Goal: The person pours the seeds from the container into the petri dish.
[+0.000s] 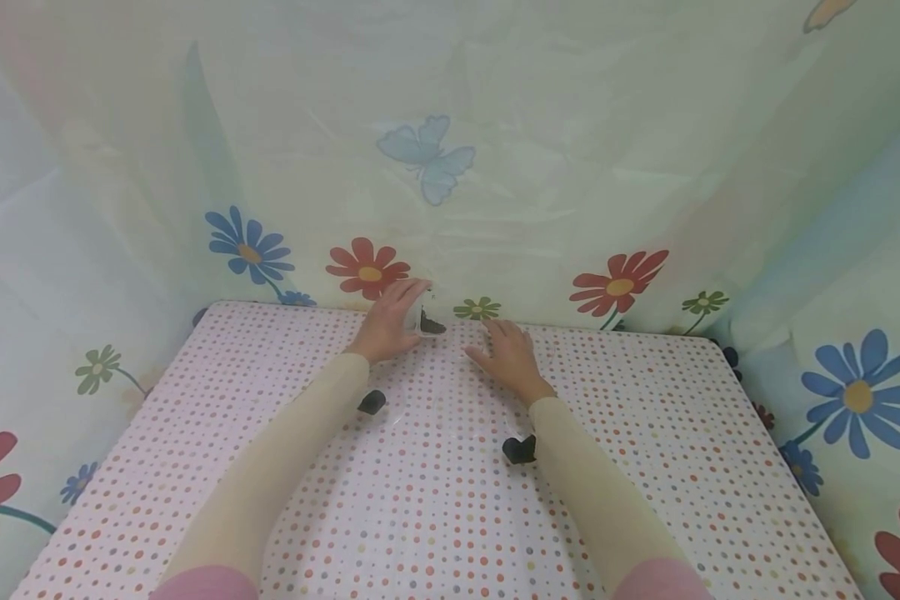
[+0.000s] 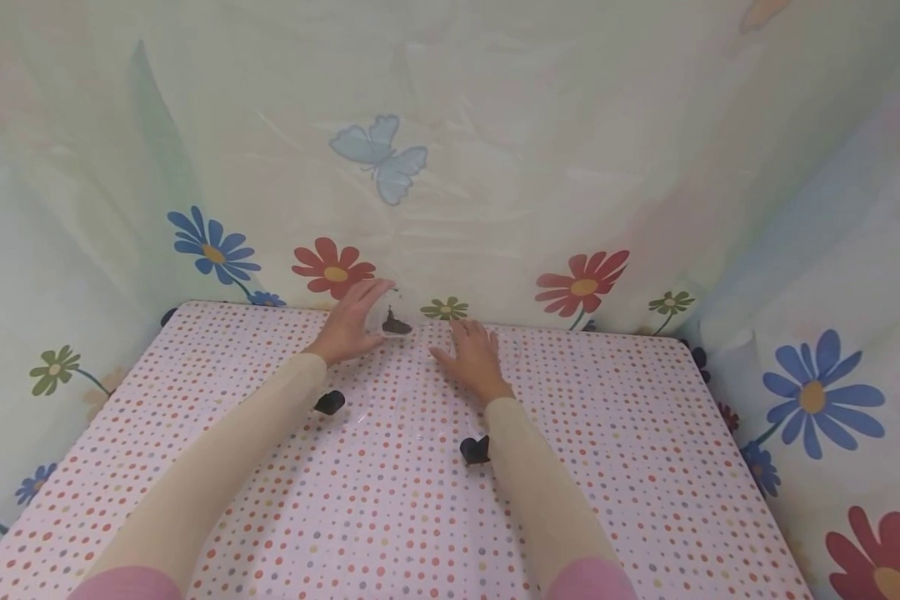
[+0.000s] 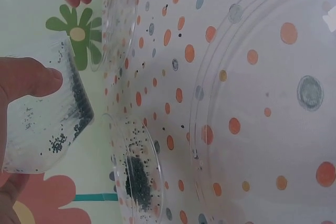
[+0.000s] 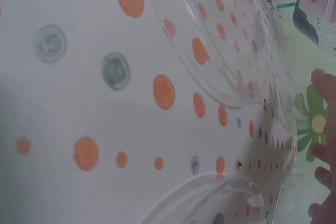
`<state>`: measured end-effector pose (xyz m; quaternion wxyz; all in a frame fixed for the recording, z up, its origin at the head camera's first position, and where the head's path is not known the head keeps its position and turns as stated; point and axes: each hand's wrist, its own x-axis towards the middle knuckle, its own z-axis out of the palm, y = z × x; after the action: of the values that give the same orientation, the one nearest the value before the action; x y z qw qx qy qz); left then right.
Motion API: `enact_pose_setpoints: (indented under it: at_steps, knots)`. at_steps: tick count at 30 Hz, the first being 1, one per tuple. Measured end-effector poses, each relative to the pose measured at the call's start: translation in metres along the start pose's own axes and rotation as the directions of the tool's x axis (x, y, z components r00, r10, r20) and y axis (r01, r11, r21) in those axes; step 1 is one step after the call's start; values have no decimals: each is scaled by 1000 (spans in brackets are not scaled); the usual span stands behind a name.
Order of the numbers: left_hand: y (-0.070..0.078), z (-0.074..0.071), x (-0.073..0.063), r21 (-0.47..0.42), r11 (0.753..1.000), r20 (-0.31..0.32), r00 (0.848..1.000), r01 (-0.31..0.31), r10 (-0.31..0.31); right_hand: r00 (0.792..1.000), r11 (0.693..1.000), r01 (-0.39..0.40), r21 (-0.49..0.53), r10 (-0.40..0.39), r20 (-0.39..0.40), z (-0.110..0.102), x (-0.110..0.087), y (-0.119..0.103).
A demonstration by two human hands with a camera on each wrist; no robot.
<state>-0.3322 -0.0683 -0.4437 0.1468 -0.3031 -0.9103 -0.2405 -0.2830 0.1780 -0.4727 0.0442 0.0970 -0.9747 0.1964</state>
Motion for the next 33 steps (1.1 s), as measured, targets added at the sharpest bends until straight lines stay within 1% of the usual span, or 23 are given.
enact_pose_setpoints:
  at_steps: [6,9,14,18,24,28,33]
  knots:
    - [-1,1,0,-2,1000,10,1000,7,-7,998,999,-39,-11,39,51,0,0,1]
    - [-2,2,-1,0,1000,7,1000,2,-2,995,998,-61,-6,61,74,2,0,2]
    - [-3,2,-2,-7,1000,0,1000,-7,7,993,997,-77,-12,78,93,5,0,4]
    - [-3,2,-3,-11,1000,1,1000,-7,7,993,997,-73,-15,74,95,6,1,5]
    - [-4,3,-2,-10,1000,3,1000,-6,6,990,998,-63,-10,64,124,9,2,5]
    - [-3,2,-3,-2,1000,15,1000,7,-7,990,998,-53,18,50,133,12,2,5]
    - [-1,0,-3,-4,1000,14,1000,9,-9,991,998,-40,47,34,133,15,3,7]
